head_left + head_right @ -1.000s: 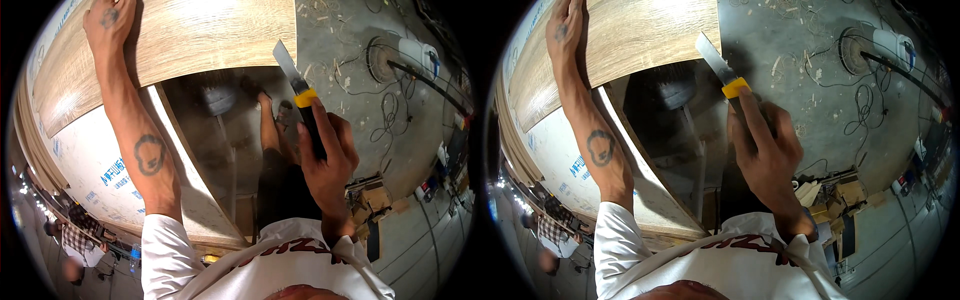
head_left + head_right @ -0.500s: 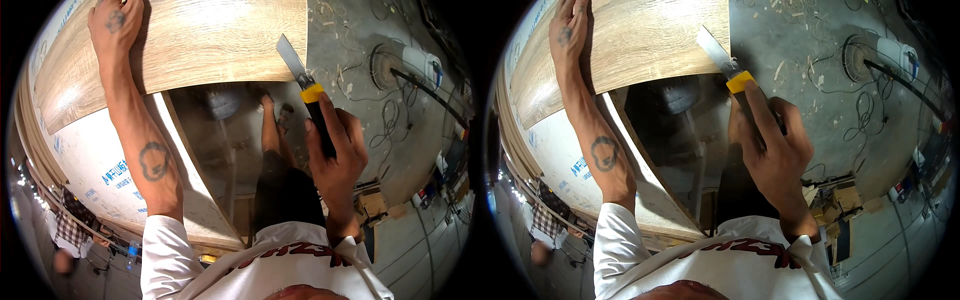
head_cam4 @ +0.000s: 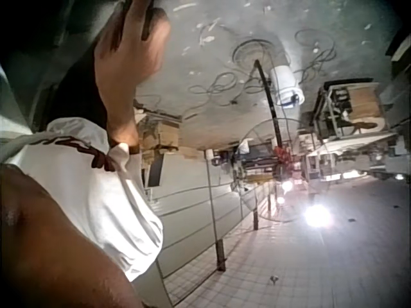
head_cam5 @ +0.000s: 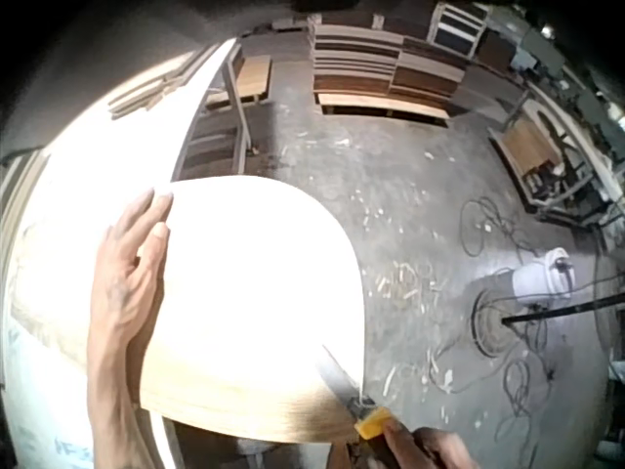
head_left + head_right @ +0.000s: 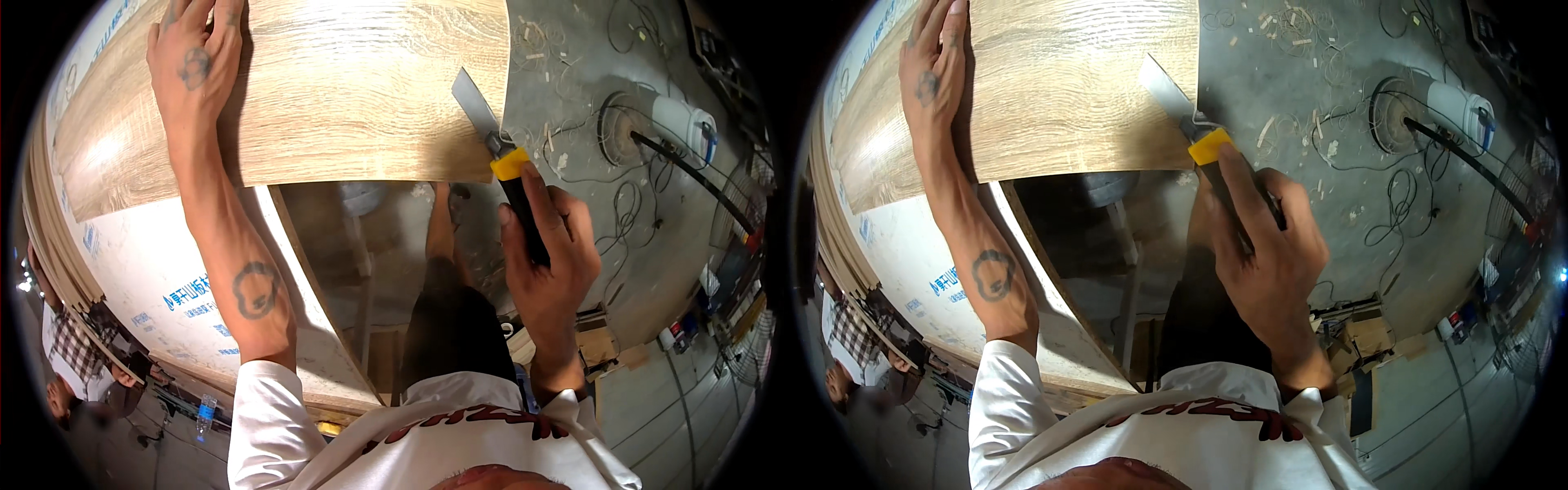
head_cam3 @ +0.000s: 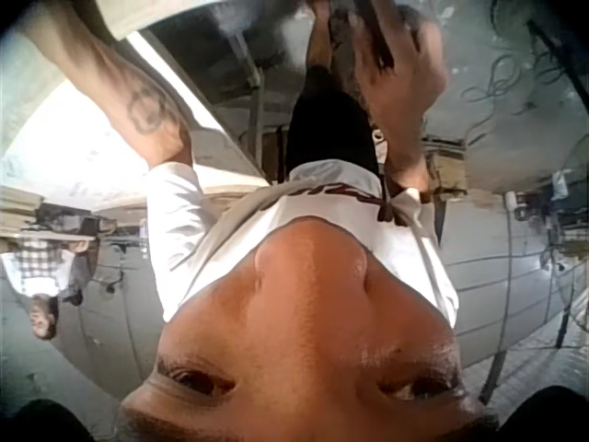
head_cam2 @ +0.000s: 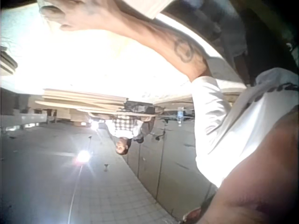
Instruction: The person trims the edges of wood veneer panels using a utility knife.
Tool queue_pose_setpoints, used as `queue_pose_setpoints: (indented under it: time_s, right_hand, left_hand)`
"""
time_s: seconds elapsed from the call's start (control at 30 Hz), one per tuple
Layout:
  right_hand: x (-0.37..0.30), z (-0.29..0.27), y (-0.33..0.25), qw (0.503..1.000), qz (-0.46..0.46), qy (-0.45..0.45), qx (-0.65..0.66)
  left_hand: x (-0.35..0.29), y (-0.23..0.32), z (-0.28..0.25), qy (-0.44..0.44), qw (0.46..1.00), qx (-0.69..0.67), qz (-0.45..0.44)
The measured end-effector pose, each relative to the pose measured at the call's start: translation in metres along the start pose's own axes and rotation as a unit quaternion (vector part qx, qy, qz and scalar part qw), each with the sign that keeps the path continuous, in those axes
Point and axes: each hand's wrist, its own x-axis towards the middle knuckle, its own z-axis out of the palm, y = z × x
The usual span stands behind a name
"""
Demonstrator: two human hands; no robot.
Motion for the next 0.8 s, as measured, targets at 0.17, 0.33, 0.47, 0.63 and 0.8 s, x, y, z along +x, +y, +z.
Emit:
queue_pose_setpoints:
  time_s: [0.17,0.33,0.47,0.63,0.8]
  right_hand:
    - [0.024,-0.008,0.004,0.999,-0.009,-0.033,0.024]
    - [0.072,-0.004,0.022,0.997,-0.065,0.035,-0.018]
    - [0.104,-0.018,0.041,0.996,-0.079,0.018,-0.031]
    - [0.071,-0.024,0.050,0.979,0.116,-0.035,0.166]
    - [0.043,0.000,0.054,0.844,0.267,-0.116,0.450]
  left_hand:
    - [0.001,0.012,-0.004,0.008,0.999,-0.041,-0.016]
    - [-0.001,0.019,0.000,0.013,0.999,-0.002,-0.043]
    - [0.000,0.024,-0.006,-0.009,0.999,0.035,-0.036]
    - [0.000,0.027,-0.006,-0.006,0.997,0.053,-0.048]
    - [-0.001,0.037,-0.004,0.013,0.995,0.059,-0.074]
